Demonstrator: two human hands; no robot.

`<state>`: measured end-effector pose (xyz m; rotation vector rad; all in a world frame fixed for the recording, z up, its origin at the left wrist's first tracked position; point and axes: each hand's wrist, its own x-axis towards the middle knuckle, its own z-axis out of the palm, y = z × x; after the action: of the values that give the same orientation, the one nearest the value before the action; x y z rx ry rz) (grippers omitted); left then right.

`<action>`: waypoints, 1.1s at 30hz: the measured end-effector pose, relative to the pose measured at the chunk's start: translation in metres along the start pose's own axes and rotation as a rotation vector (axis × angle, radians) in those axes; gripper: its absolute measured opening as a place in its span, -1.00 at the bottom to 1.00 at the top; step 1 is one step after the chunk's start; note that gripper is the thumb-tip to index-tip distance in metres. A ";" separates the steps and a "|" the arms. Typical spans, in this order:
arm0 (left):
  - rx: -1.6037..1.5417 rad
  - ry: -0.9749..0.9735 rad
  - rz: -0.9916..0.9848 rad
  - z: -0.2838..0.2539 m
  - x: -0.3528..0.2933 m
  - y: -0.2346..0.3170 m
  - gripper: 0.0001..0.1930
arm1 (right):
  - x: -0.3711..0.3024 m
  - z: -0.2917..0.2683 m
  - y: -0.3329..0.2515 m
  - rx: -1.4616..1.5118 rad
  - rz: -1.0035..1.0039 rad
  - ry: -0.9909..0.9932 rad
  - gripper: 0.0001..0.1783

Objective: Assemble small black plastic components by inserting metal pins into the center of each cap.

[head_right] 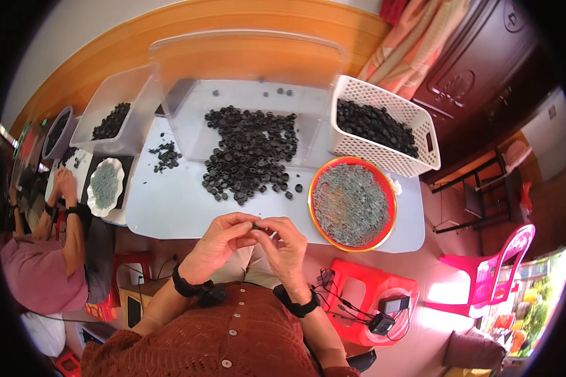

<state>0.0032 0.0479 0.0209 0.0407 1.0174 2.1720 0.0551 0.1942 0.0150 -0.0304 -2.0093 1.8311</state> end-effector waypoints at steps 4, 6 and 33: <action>-0.005 0.031 -0.033 -0.011 -0.001 -0.005 -0.79 | -0.004 0.007 0.007 -0.106 -0.127 0.048 -0.77; -0.016 0.041 -0.047 -0.014 0.000 -0.006 -0.82 | -0.006 0.007 0.009 -0.103 -0.163 0.057 -0.74; -0.065 0.029 -0.064 -0.014 -0.006 -0.005 -0.79 | 0.052 -0.129 0.038 -0.878 0.038 0.175 -0.94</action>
<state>0.0063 0.0372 0.0094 -0.0534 0.9507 2.1516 0.0385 0.3367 -0.0004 -0.4610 -2.5073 0.7954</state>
